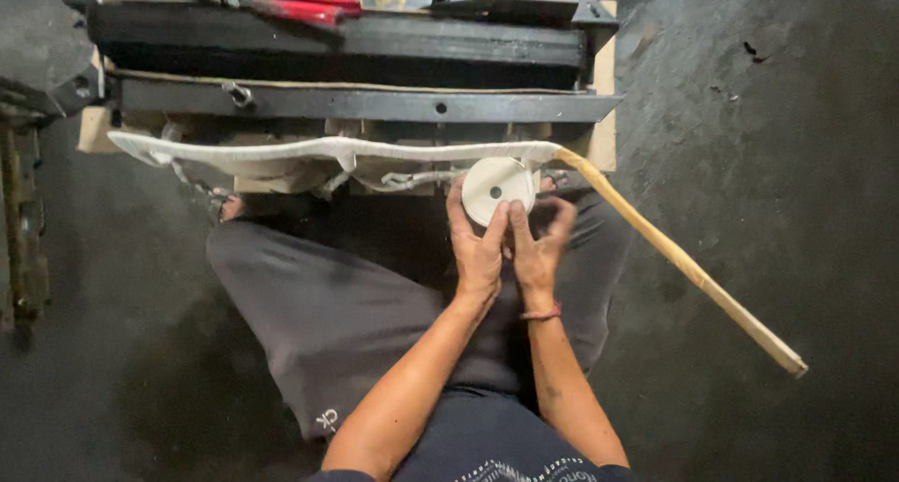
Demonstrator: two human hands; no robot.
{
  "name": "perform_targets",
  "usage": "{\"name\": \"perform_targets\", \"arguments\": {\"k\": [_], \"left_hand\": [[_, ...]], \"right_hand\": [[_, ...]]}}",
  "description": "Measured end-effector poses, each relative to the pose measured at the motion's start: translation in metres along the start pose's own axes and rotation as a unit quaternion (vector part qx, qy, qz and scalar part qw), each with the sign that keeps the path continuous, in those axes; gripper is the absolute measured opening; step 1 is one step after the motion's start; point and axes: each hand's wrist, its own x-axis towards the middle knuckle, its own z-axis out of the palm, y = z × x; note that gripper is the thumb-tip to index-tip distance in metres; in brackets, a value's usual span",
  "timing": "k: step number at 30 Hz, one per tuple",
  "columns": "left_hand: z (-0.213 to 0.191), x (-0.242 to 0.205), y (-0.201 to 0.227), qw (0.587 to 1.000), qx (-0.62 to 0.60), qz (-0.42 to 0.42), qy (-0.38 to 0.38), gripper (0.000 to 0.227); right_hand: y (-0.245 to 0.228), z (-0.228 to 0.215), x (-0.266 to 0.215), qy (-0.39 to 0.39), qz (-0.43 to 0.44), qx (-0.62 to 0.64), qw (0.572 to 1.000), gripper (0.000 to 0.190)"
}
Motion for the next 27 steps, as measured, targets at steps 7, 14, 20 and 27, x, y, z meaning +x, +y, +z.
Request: {"name": "perform_targets", "arguments": {"k": [7,14,20,27], "left_hand": [[0.002,-0.013,0.058,0.979,0.196,-0.056,-0.008,0.068],[-0.001,0.035,0.105,0.704,0.423,0.505,-0.267,0.057],[0.084,0.085,0.114,0.733,0.439,0.455,-0.25,0.045],[0.15,0.135,0.061,0.733,0.481,0.386,-0.286,0.043]], "right_hand": [[0.033,-0.024,0.016,-0.143,0.223,0.121,0.957,0.042],[-0.002,-0.062,0.02,-0.189,0.192,0.211,0.94,0.04],[-0.001,-0.09,0.05,-0.075,0.186,0.218,0.955,0.039],[0.017,-0.082,0.143,-0.215,-0.095,0.078,0.969,0.058]]}}
